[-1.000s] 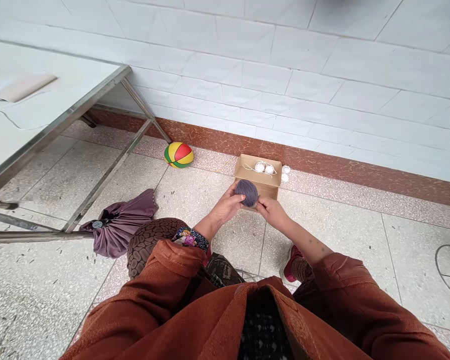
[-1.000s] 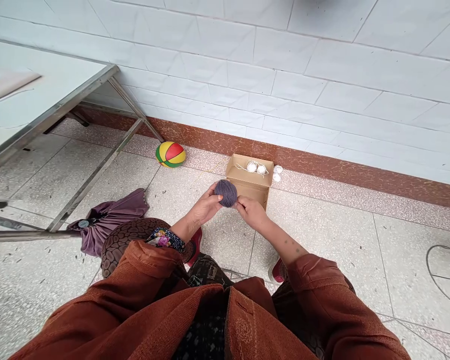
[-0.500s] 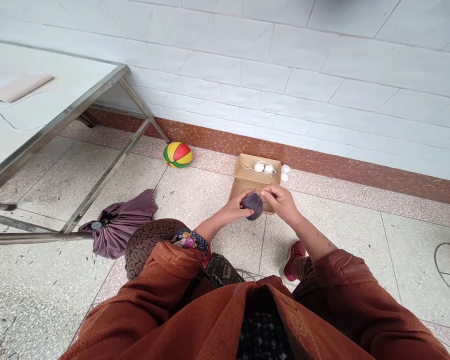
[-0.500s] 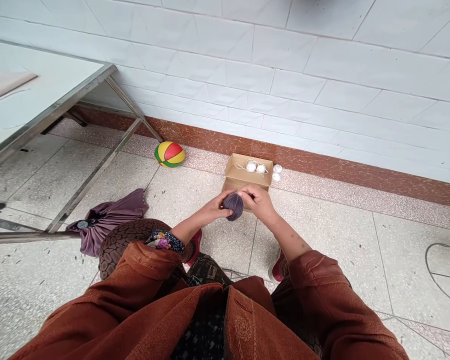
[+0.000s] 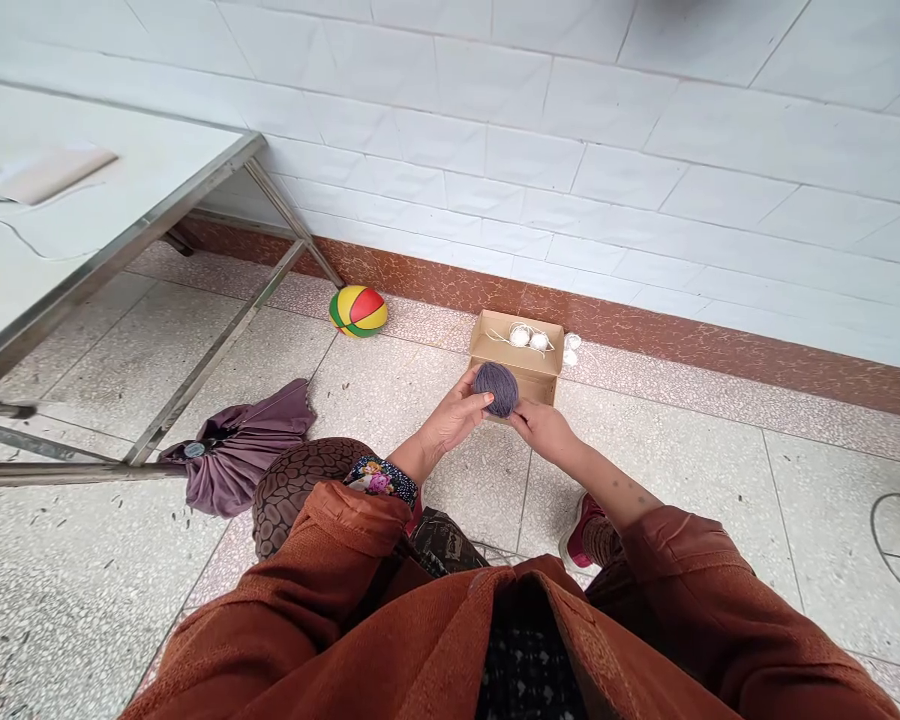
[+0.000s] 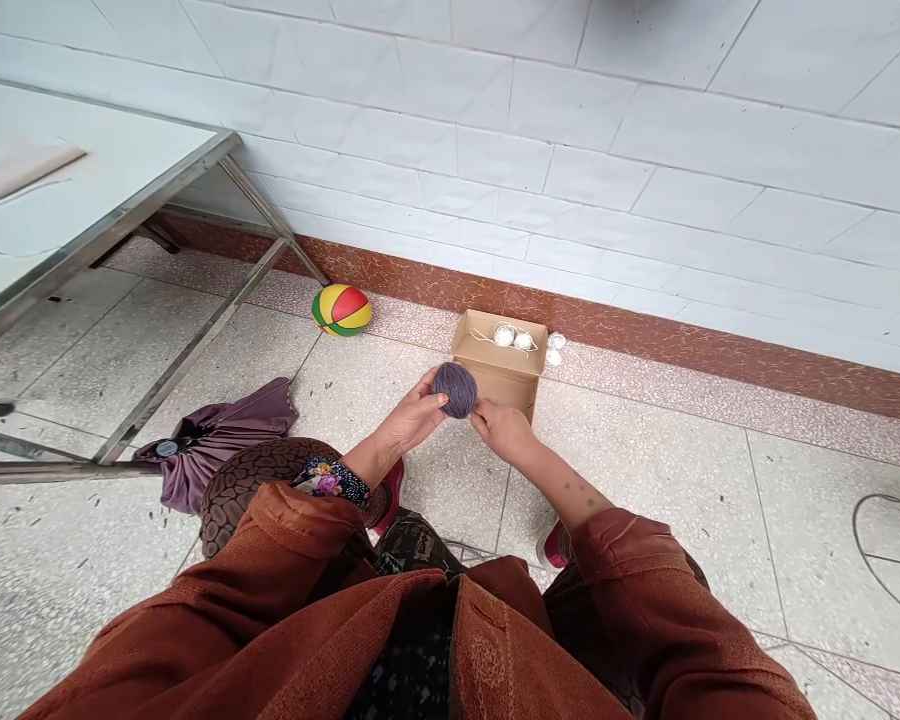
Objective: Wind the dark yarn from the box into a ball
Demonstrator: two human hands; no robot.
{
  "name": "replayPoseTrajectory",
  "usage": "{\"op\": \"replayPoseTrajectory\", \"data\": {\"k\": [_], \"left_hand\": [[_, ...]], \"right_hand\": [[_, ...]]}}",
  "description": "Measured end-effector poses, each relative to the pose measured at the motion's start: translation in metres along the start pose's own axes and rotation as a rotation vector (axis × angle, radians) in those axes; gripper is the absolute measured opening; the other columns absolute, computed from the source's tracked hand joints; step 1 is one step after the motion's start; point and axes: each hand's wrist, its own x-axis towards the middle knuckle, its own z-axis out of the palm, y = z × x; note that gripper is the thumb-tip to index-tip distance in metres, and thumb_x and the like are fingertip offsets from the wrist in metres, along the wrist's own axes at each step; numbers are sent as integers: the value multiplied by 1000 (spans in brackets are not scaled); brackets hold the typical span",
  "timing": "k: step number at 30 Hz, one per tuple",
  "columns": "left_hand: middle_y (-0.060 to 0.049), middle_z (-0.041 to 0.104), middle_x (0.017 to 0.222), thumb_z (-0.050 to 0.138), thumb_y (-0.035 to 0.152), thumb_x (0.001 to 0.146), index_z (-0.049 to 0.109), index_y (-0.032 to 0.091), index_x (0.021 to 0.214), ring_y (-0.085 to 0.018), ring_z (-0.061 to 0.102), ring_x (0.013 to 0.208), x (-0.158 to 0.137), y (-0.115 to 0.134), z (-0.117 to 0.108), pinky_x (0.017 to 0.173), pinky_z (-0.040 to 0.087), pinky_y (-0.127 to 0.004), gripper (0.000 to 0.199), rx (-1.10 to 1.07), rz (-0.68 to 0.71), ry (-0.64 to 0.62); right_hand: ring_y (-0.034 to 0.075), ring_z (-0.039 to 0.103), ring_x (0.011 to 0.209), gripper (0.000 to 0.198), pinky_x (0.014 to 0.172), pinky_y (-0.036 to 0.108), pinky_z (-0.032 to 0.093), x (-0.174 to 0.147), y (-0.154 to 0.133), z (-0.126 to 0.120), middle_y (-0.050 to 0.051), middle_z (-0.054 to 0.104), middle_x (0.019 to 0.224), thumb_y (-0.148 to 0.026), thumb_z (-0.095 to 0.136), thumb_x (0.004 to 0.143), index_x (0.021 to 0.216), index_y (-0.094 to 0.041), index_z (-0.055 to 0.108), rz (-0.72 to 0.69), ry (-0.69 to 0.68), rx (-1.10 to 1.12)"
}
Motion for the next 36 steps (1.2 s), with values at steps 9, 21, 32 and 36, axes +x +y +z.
{"op": "replayPoseTrajectory", "data": {"k": [9, 21, 32, 36], "left_hand": [[-7, 66, 120, 80, 28, 67, 58, 18, 127, -24, 59, 113, 9, -8, -8, 104, 42, -39, 65, 382, 58, 143], [-10, 54, 139, 69, 30, 73, 48, 28, 145, -31, 54, 120, -5, -11, 2, 92, 47, -40, 74, 235, -162, -226], [-10, 61, 126, 73, 23, 72, 56, 22, 131, -23, 62, 104, -3, -2, 5, 85, 51, -36, 61, -65, -63, -73], [-6, 64, 119, 75, 23, 71, 58, 22, 122, -20, 61, 106, 5, -4, -3, 91, 49, -34, 54, -34, 20, 115]], "right_hand": [[13, 57, 66, 21, 65, 26, 45, -8, -35, -29, 0, 64, 75, -35, 54, 97, 85, -21, 64, -248, -11, 345], [15, 52, 63, 27, 64, 27, 41, 11, -5, -30, -1, 60, 69, -42, 57, 92, 77, -20, 63, 112, 389, 370], [21, 64, 82, 20, 75, 31, 47, 2, 5, -3, 4, 69, 85, -28, 46, 96, 92, -21, 64, 37, 117, 199], [17, 63, 78, 22, 74, 29, 47, -3, -11, -8, 3, 67, 83, -32, 46, 100, 90, -21, 62, -91, -3, 200]]}}
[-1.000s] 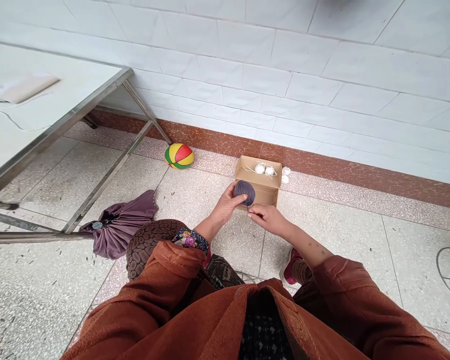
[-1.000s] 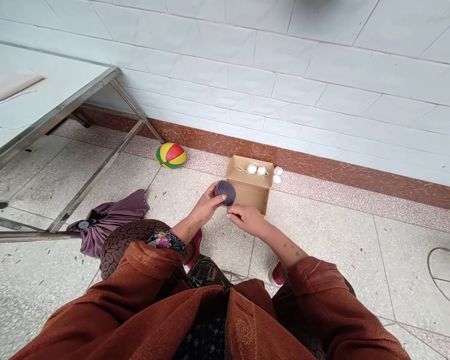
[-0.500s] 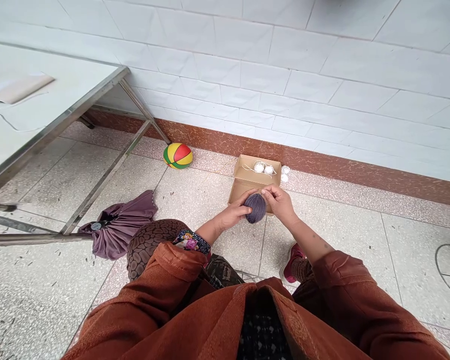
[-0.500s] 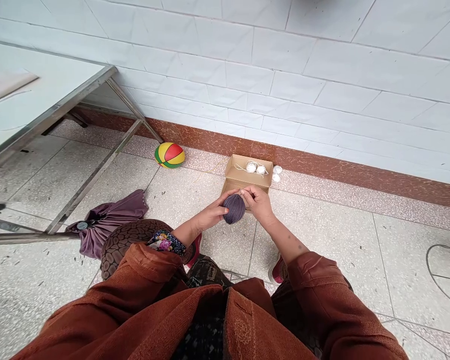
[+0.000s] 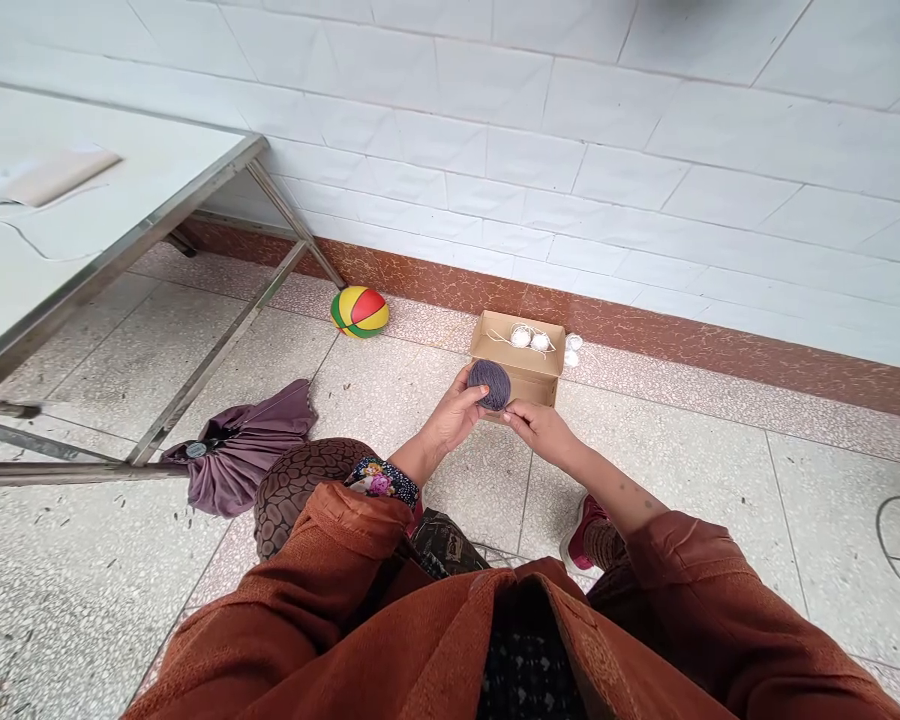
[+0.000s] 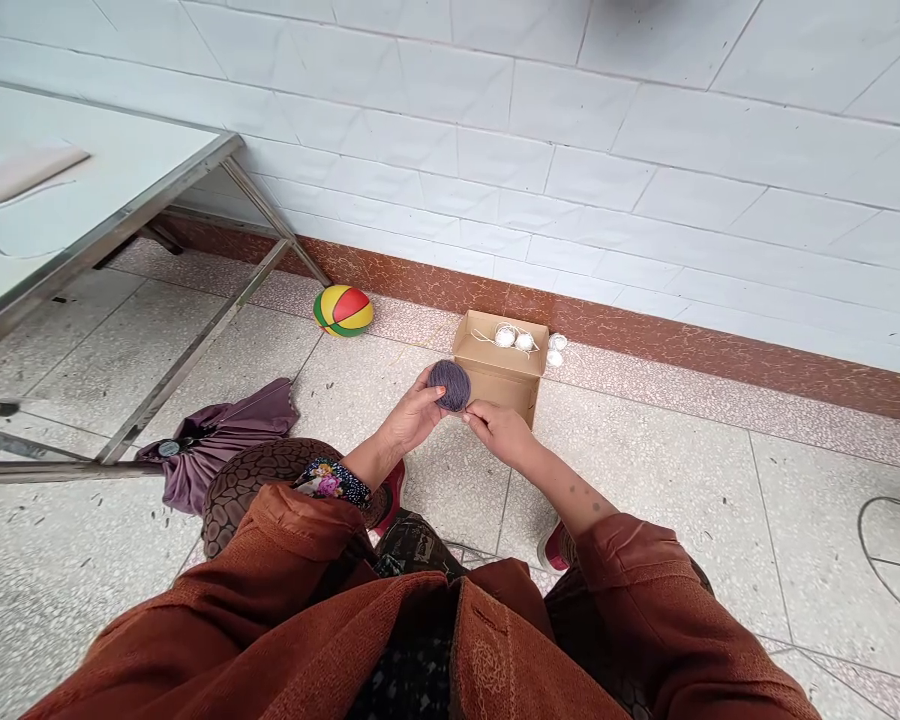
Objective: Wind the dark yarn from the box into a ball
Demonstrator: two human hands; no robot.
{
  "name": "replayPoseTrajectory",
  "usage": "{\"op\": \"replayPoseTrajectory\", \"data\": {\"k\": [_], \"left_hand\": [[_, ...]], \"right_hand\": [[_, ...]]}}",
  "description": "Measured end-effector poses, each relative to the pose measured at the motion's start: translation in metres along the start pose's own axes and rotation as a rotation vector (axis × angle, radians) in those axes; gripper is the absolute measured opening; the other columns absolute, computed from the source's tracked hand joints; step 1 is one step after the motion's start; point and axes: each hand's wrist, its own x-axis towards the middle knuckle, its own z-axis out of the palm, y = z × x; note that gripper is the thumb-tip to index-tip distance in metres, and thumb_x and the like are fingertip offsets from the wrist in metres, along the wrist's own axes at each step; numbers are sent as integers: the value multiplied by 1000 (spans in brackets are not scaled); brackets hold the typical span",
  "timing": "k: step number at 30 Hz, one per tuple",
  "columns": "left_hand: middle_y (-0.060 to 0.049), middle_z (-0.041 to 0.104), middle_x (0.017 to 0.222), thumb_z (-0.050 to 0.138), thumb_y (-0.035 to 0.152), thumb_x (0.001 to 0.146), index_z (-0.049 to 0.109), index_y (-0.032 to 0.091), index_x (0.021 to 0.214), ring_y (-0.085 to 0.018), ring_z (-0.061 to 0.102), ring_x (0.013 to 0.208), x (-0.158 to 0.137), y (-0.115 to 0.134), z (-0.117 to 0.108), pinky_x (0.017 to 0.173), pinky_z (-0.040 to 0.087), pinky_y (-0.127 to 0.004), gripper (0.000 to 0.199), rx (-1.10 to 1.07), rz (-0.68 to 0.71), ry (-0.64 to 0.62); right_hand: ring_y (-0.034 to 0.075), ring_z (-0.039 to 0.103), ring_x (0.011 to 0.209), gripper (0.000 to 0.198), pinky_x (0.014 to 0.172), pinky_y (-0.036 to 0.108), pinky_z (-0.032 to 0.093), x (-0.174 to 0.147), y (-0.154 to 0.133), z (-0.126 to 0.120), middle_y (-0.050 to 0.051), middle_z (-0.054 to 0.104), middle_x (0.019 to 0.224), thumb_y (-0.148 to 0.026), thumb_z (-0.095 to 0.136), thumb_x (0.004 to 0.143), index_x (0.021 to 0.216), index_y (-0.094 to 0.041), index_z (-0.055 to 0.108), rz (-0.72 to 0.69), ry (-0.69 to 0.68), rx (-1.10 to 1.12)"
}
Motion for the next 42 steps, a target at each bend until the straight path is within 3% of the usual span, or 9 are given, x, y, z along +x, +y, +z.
{"op": "replayPoseTrajectory", "data": {"k": [5, 11, 14, 17, 22, 29, 32, 36, 42], "left_hand": [[-6, 63, 119, 75, 24, 69, 56, 21, 126, -22, 59, 109, 4, -5, -5, 93, 47, -36, 60, 226, 0, 82], [-9, 62, 126, 77, 23, 68, 55, 20, 135, -27, 55, 117, -1, -14, -2, 104, 40, -42, 70, 505, -85, -156], [-9, 58, 134, 73, 26, 72, 52, 24, 140, -28, 53, 121, -6, -14, 3, 101, 42, -41, 71, 438, -136, -304], [-10, 54, 140, 69, 27, 75, 44, 31, 147, -27, 61, 112, -11, -11, 7, 88, 49, -38, 76, 289, -226, -375], [-12, 60, 134, 64, 27, 75, 39, 31, 150, -30, 70, 97, -15, -3, 11, 70, 51, -35, 79, 61, -296, -422], [-10, 66, 123, 65, 22, 74, 51, 23, 134, -29, 65, 107, -11, 0, 9, 87, 53, -46, 62, -96, -194, -250], [-8, 66, 116, 68, 24, 77, 56, 21, 123, -24, 65, 103, -5, -1, 3, 88, 52, -41, 48, -83, -136, -143], [-5, 65, 112, 72, 27, 77, 57, 18, 119, -18, 61, 101, 1, -4, -3, 89, 49, -32, 45, 32, -22, -9], [-6, 61, 117, 74, 26, 71, 52, 21, 123, -21, 57, 106, 2, -5, -4, 88, 48, -34, 57, 275, 21, 109]], "right_hand": [[15, 61, 72, 20, 71, 27, 47, -1, -23, -15, 1, 65, 79, -34, 53, 98, 87, -21, 64, -123, -9, 90], [17, 64, 78, 17, 75, 30, 50, 7, -16, -30, 3, 71, 84, -35, 59, 95, 88, -23, 69, -121, 214, 93], [19, 63, 78, 19, 76, 32, 50, 11, -4, -31, 3, 70, 82, -36, 59, 94, 84, -23, 68, -71, 325, 60], [19, 61, 75, 23, 73, 31, 49, 13, 4, -29, 3, 67, 78, -39, 59, 93, 80, -22, 66, 20, 399, 53], [19, 60, 77, 26, 74, 31, 47, 10, 15, -19, 3, 66, 79, -38, 51, 96, 79, -22, 63, 148, 385, 42], [21, 63, 85, 18, 75, 31, 48, 2, 22, 2, 5, 68, 86, -26, 46, 95, 94, -22, 63, 164, 166, -15], [21, 64, 89, 19, 78, 31, 48, -1, 16, 5, 6, 69, 92, -27, 46, 98, 99, -22, 64, 114, 66, -42], [18, 63, 82, 24, 77, 30, 47, -3, 1, 2, 4, 68, 87, -33, 44, 101, 95, -21, 63, 27, -38, -33], [16, 60, 74, 27, 73, 28, 47, -2, -26, -14, 2, 66, 82, -38, 45, 101, 87, -22, 63, -118, -82, 71]]}}
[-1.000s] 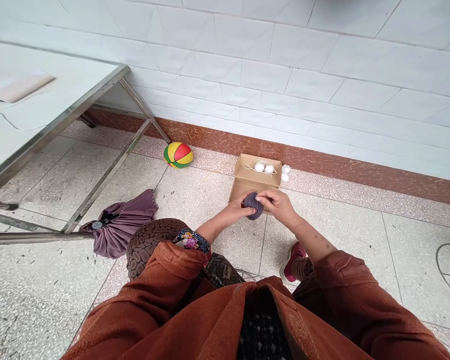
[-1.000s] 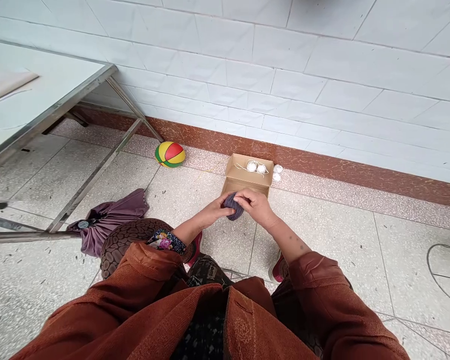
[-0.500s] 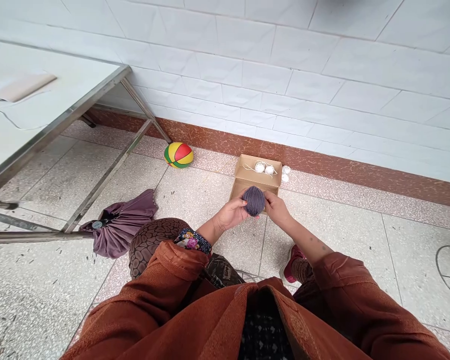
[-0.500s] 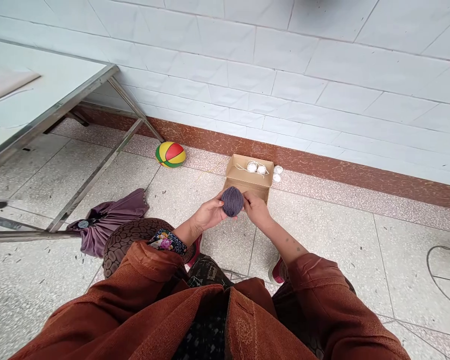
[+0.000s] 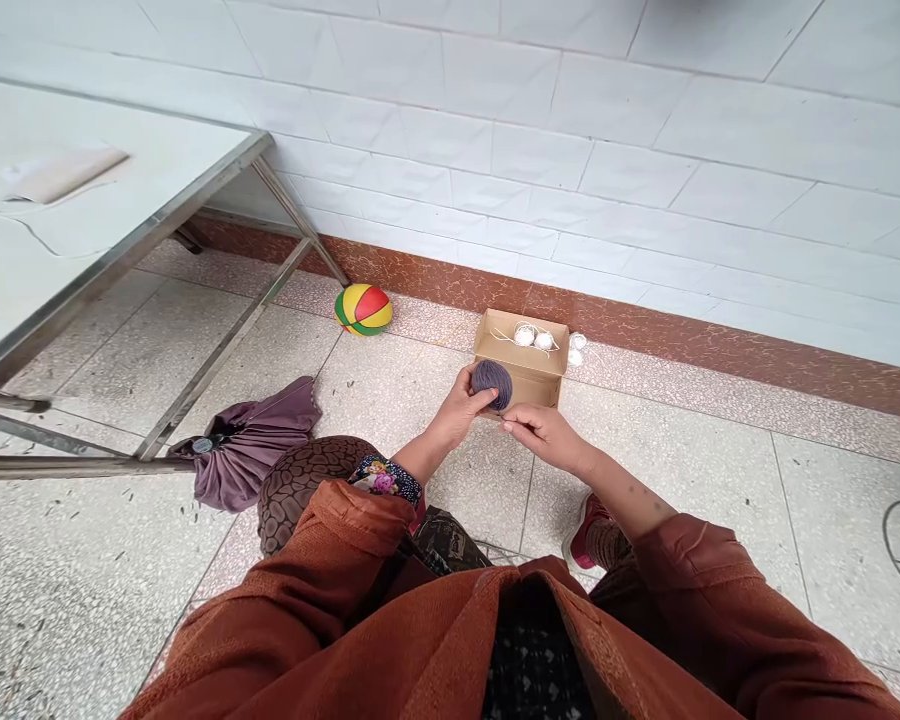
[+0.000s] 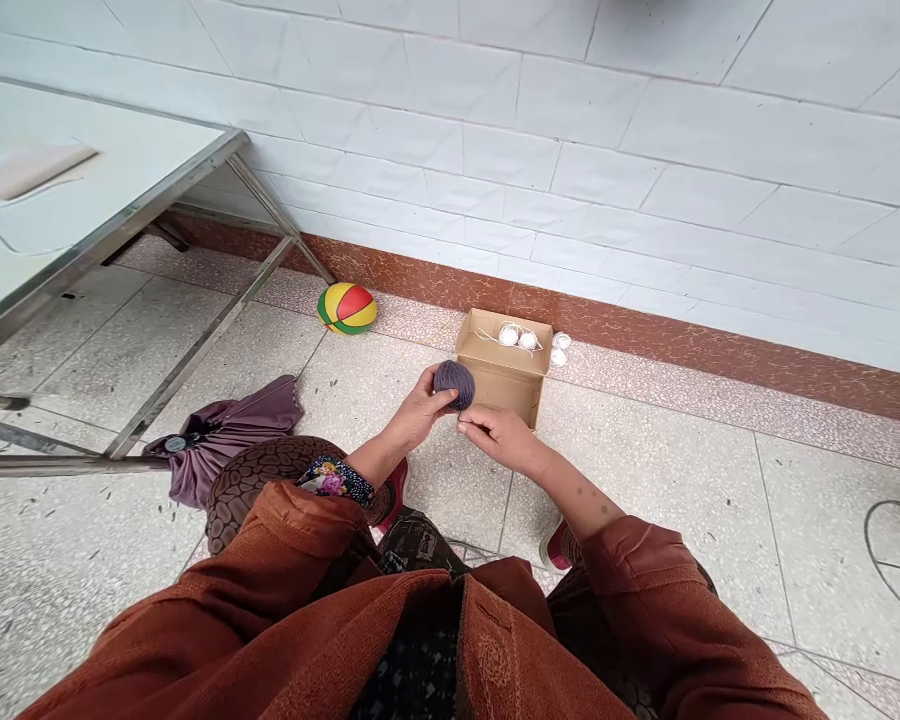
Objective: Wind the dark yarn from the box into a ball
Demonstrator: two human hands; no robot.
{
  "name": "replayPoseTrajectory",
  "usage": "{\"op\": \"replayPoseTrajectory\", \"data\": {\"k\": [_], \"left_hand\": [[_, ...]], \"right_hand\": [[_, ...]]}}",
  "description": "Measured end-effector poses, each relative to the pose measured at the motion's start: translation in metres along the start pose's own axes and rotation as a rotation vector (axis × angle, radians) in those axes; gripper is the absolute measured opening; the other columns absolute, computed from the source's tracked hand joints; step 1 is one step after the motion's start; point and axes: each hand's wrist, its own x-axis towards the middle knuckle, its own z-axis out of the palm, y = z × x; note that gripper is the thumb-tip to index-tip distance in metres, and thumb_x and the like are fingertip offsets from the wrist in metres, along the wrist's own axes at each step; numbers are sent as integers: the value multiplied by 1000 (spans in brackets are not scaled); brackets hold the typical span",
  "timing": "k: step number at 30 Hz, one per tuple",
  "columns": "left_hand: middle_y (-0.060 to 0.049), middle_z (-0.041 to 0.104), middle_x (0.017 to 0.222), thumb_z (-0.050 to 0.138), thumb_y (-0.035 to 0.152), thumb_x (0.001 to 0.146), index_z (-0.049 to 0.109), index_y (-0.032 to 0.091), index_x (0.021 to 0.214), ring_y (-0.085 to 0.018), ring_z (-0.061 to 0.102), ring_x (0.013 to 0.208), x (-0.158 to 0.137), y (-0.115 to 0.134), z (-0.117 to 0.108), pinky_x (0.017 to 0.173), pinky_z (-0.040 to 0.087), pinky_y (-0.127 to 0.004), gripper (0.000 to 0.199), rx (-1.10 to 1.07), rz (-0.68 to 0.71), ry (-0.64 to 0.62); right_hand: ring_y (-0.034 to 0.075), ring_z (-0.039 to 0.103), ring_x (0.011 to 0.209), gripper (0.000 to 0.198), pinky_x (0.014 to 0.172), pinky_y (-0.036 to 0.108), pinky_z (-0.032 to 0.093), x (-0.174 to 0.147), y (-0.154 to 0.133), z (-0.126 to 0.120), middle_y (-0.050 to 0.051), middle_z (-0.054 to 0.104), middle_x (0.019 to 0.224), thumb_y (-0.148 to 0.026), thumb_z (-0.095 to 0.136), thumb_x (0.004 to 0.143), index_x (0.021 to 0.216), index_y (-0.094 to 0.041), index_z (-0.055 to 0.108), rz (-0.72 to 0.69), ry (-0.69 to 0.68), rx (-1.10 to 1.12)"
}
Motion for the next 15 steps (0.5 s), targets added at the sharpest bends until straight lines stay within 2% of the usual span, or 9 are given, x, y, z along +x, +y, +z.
{"op": "replayPoseTrajectory", "data": {"k": [3, 7, 10, 12, 15], "left_hand": [[-6, 62, 112, 76, 22, 66, 54, 19, 122, -22, 58, 103, 0, 0, 1, 92, 45, -36, 60, 164, -7, -48], [-6, 64, 113, 75, 21, 65, 56, 21, 127, -25, 57, 107, -3, -1, 0, 98, 41, -39, 65, 209, -29, -243], [-7, 63, 120, 73, 24, 66, 54, 26, 135, -27, 58, 110, -9, 2, 1, 96, 42, -40, 72, 87, -99, -401], [-9, 62, 125, 69, 31, 68, 50, 27, 140, -29, 62, 107, -13, 7, 3, 87, 47, -40, 74, -55, -188, -498], [-15, 63, 125, 68, 37, 68, 48, 22, 143, -34, 66, 103, -17, 17, 6, 75, 50, -38, 79, -242, -241, -550]], "right_hand": [[18, 62, 77, 26, 74, 30, 47, 3, -3, -11, 3, 67, 83, -38, 48, 99, 88, -22, 64, 10, 135, 16], [21, 62, 79, 25, 77, 33, 48, 10, 11, -22, 5, 68, 83, -40, 50, 97, 86, -23, 65, 93, 305, -45], [21, 60, 78, 27, 78, 33, 47, 14, 27, -25, 5, 67, 81, -42, 51, 96, 82, -23, 64, 160, 413, -93], [21, 59, 77, 29, 76, 33, 47, 14, 38, -24, 4, 65, 79, -43, 51, 96, 79, -22, 63, 200, 455, -114], [21, 60, 77, 29, 74, 32, 46, 11, 48, -17, 4, 66, 80, -41, 49, 97, 80, -22, 62, 234, 452, -135]]}}
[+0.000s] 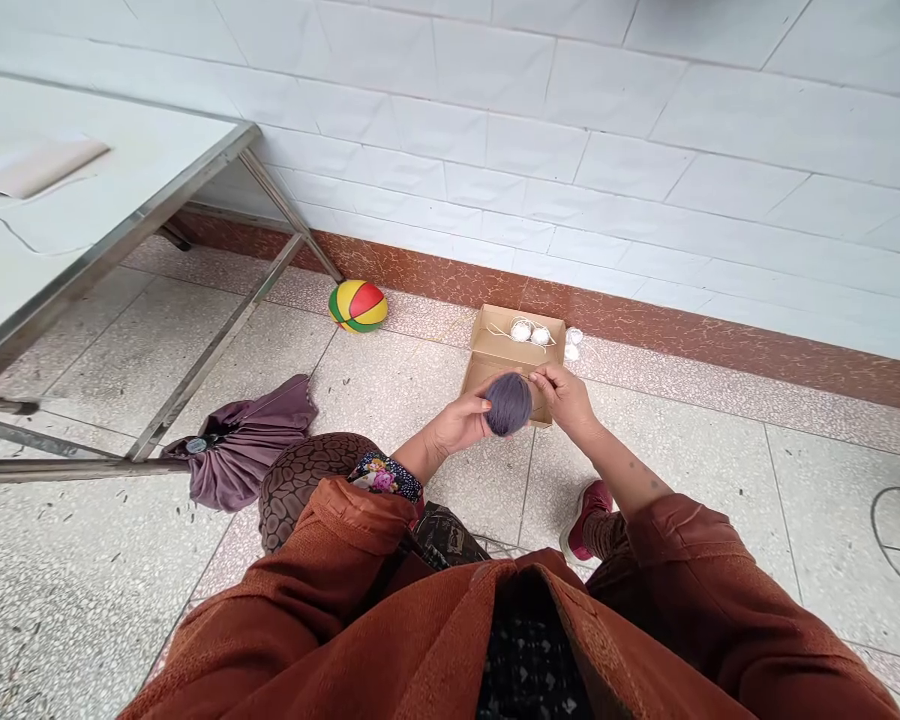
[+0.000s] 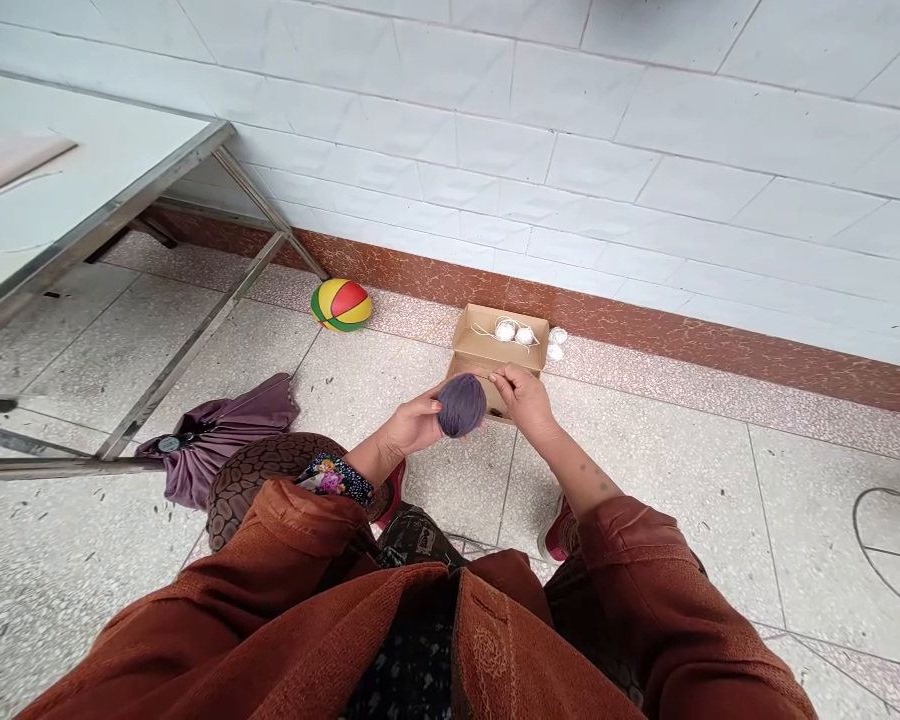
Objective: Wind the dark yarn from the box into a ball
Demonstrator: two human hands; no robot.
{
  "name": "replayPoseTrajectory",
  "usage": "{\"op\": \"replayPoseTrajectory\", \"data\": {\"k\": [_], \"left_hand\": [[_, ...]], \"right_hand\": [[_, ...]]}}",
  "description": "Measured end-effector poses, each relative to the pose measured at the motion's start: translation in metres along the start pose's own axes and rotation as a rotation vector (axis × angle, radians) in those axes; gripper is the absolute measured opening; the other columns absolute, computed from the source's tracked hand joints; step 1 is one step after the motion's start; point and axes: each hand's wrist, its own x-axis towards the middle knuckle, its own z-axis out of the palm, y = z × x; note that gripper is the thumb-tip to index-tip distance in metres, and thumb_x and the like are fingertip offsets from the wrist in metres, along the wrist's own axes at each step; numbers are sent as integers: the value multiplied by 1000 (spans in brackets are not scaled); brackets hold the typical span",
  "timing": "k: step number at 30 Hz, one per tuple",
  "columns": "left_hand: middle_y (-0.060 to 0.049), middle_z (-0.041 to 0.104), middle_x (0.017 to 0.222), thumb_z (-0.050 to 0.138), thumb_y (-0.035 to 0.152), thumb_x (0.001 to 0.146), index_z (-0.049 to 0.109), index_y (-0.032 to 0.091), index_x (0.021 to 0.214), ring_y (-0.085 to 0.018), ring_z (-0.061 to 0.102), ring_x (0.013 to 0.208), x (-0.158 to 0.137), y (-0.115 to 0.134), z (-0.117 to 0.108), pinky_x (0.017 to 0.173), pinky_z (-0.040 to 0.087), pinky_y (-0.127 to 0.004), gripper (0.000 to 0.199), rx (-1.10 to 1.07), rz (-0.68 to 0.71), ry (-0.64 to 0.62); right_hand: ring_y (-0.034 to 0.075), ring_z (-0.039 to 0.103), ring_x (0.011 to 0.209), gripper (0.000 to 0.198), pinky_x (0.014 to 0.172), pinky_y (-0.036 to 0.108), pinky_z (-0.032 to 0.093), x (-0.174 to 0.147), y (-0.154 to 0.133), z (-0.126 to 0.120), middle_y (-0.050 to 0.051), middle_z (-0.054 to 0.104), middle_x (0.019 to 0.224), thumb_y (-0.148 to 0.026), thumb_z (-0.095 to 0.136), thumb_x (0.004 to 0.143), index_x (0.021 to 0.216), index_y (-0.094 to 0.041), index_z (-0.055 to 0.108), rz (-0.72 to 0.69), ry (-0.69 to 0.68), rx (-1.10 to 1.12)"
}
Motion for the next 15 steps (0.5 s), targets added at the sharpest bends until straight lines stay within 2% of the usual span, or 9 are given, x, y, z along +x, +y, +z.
{"op": "replayPoseTrajectory", "data": {"k": [4, 8, 12, 15], "left_hand": [[-13, 66, 121, 71, 32, 68, 49, 20, 140, -32, 64, 109, 1, 7, 2, 85, 52, -43, 76, -89, 137, 81], [-9, 66, 118, 73, 24, 69, 55, 21, 131, -26, 62, 111, 7, 3, -5, 97, 49, -43, 64, -64, 255, 205], [-3, 66, 110, 74, 21, 70, 60, 21, 117, -18, 62, 103, 13, -4, -16, 94, 47, -34, 49, 0, 307, 393], [-3, 66, 106, 74, 22, 69, 61, 19, 112, -18, 61, 100, 16, -6, -20, 89, 48, -31, 45, 89, 271, 534]], "right_hand": [[21, 63, 83, 23, 75, 31, 48, -13, 2, 10, 5, 68, 87, -33, 45, 100, 92, -22, 64, -26, -130, -57], [21, 66, 87, 19, 75, 30, 49, -24, -8, 15, 6, 70, 94, -31, 49, 99, 99, -23, 66, -137, -300, -116], [19, 65, 82, 23, 76, 30, 49, -29, -25, 11, 5, 69, 91, -33, 47, 101, 96, -23, 67, -286, -399, -91], [18, 63, 77, 25, 74, 30, 49, -30, -37, 4, 4, 68, 86, -35, 47, 101, 93, -23, 66, -344, -444, -41]]}}
